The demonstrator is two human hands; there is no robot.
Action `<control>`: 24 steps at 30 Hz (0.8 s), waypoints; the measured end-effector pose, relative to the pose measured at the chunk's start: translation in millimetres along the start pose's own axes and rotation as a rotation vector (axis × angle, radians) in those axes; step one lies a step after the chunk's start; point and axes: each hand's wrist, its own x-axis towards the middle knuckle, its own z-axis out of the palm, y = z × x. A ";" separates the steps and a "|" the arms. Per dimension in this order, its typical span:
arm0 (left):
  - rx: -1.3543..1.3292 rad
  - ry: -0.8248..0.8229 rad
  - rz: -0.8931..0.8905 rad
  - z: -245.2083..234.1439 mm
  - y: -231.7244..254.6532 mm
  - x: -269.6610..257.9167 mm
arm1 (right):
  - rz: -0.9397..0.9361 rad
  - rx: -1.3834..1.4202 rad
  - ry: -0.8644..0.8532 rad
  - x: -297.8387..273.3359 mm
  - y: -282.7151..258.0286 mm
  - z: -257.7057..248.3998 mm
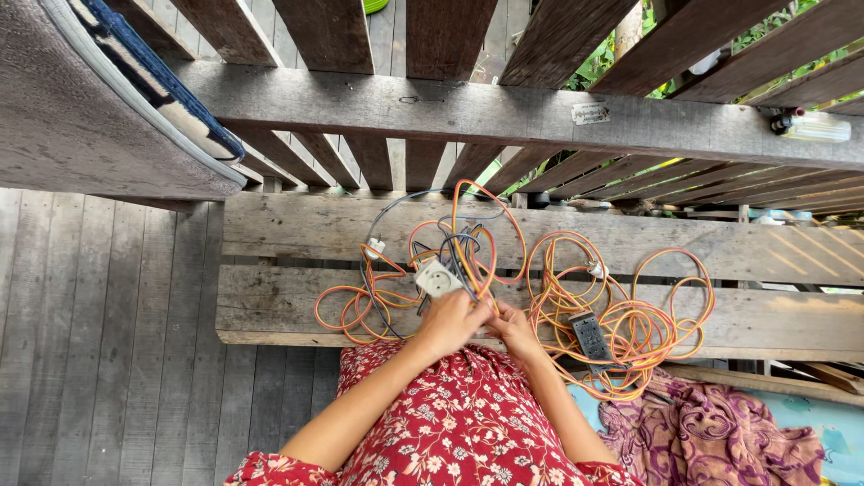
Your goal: The person unties and separates various power cables and extension cords by hand on a wooden bench, periodically picking up and moving white power strips.
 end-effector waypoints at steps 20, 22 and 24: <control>-0.472 0.102 0.010 -62.5 -56.3 12.1 | -0.038 0.022 -0.267 7.8 -43.8 20.9; -0.590 0.158 0.018 -48.4 -59.0 14.4 | -0.050 0.087 -0.303 2.0 -55.3 27.5; -0.551 0.211 0.016 -41.3 -61.1 15.8 | -0.019 0.232 -0.290 -3.3 -61.8 30.9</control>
